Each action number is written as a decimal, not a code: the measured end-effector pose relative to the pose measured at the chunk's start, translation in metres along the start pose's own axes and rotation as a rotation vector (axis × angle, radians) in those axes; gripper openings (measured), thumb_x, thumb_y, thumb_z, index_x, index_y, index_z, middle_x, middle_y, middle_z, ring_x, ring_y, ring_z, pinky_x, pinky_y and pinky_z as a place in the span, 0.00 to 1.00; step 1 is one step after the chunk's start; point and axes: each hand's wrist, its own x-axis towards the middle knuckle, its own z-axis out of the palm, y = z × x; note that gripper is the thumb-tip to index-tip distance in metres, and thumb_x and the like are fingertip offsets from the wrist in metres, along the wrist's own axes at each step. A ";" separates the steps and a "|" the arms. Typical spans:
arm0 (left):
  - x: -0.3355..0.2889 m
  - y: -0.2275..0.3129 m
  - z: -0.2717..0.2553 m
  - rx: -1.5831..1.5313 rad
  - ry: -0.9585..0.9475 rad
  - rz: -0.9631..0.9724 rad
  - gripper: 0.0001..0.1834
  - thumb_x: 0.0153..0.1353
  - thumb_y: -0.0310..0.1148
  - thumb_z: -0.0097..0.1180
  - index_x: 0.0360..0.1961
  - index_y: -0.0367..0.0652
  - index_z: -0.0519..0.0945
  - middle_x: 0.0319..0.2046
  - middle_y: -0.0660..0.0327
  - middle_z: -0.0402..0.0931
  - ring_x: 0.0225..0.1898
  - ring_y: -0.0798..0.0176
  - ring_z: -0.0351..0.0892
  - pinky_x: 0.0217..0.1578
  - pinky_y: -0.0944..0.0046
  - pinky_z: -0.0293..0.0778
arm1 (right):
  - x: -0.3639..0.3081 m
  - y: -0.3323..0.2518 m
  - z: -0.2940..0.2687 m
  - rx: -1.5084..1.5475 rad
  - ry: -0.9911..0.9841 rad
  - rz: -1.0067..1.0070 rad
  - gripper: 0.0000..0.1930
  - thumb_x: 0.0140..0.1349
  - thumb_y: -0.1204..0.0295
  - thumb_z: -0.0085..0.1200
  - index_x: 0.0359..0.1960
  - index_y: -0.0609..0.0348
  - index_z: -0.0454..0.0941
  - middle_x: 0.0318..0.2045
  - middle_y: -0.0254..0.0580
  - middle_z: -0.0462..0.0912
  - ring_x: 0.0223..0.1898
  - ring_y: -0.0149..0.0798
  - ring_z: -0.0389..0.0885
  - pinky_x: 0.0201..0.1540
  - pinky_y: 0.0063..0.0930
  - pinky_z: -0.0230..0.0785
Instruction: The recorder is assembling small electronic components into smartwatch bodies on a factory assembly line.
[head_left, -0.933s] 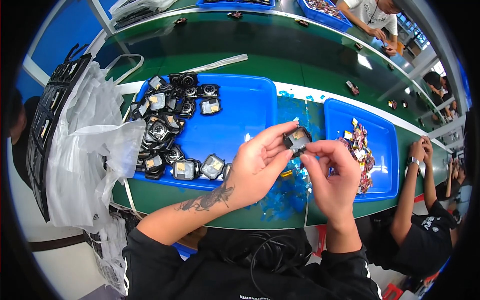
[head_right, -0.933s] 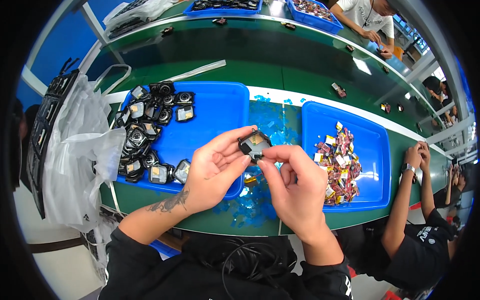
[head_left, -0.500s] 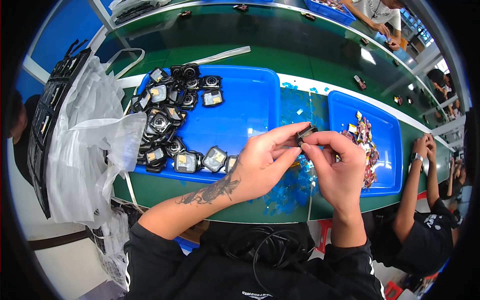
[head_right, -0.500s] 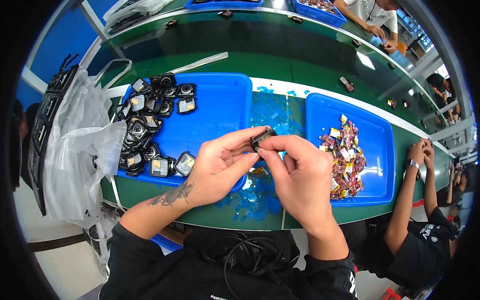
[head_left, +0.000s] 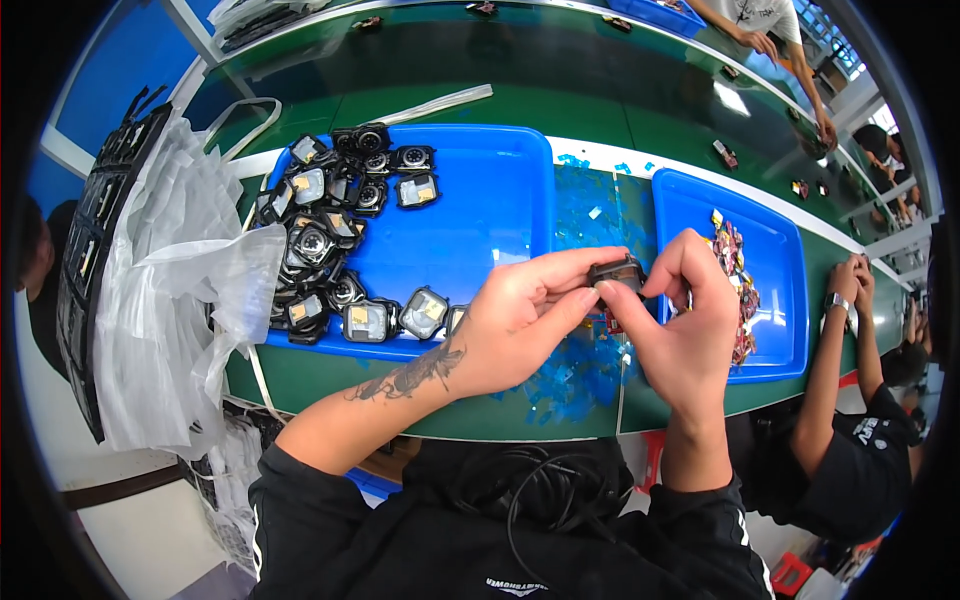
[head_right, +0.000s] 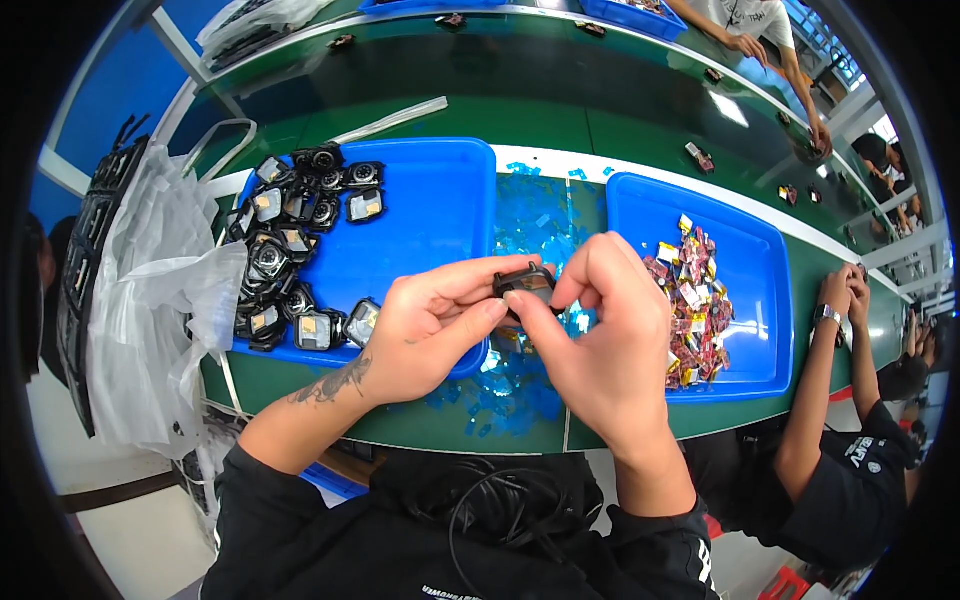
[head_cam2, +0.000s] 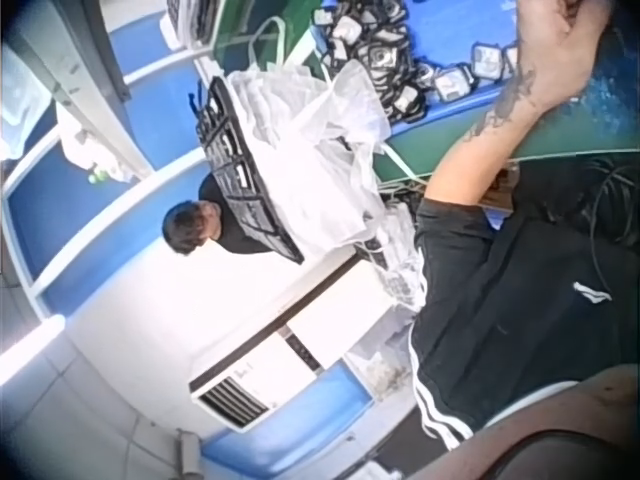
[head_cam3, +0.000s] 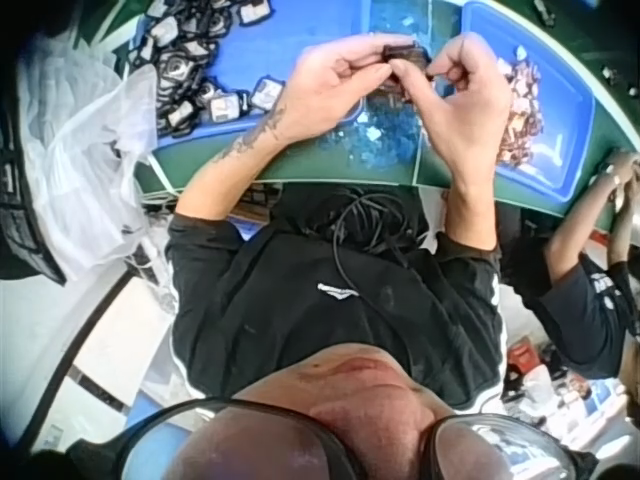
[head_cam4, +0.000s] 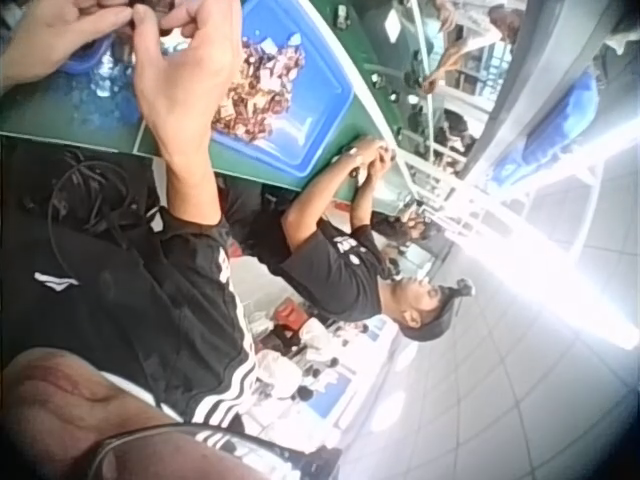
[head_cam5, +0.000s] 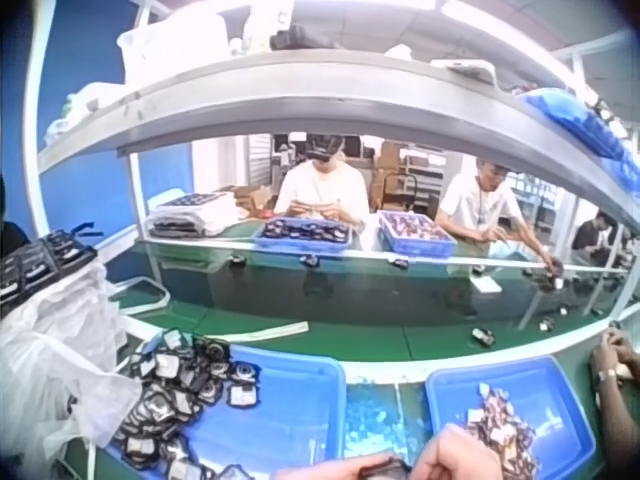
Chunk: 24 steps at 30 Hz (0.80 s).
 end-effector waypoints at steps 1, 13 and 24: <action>0.001 -0.002 -0.001 -0.009 -0.008 0.003 0.23 0.69 0.19 0.45 0.65 0.30 0.65 0.56 0.49 0.74 0.56 0.60 0.76 0.57 0.60 0.74 | 0.001 0.002 0.002 0.038 0.013 -0.015 0.18 0.43 0.81 0.70 0.21 0.59 0.66 0.21 0.33 0.64 0.21 0.31 0.61 0.23 0.24 0.53; 0.001 0.006 -0.002 0.607 0.087 0.316 0.17 0.63 0.18 0.52 0.53 0.38 0.79 0.50 0.48 0.78 0.52 0.60 0.79 0.51 0.64 0.76 | -0.035 0.018 -0.003 0.710 -0.076 0.349 0.10 0.58 0.87 0.59 0.41 0.69 0.76 0.36 0.40 0.81 0.38 0.27 0.82 0.42 0.19 0.77; 0.005 0.001 -0.011 0.923 0.046 0.643 0.15 0.48 0.23 0.69 0.40 0.39 0.85 0.43 0.55 0.82 0.40 0.56 0.84 0.38 0.62 0.82 | -0.036 0.019 -0.015 0.737 -0.251 0.310 0.07 0.62 0.86 0.56 0.41 0.72 0.78 0.37 0.41 0.81 0.40 0.27 0.80 0.43 0.19 0.75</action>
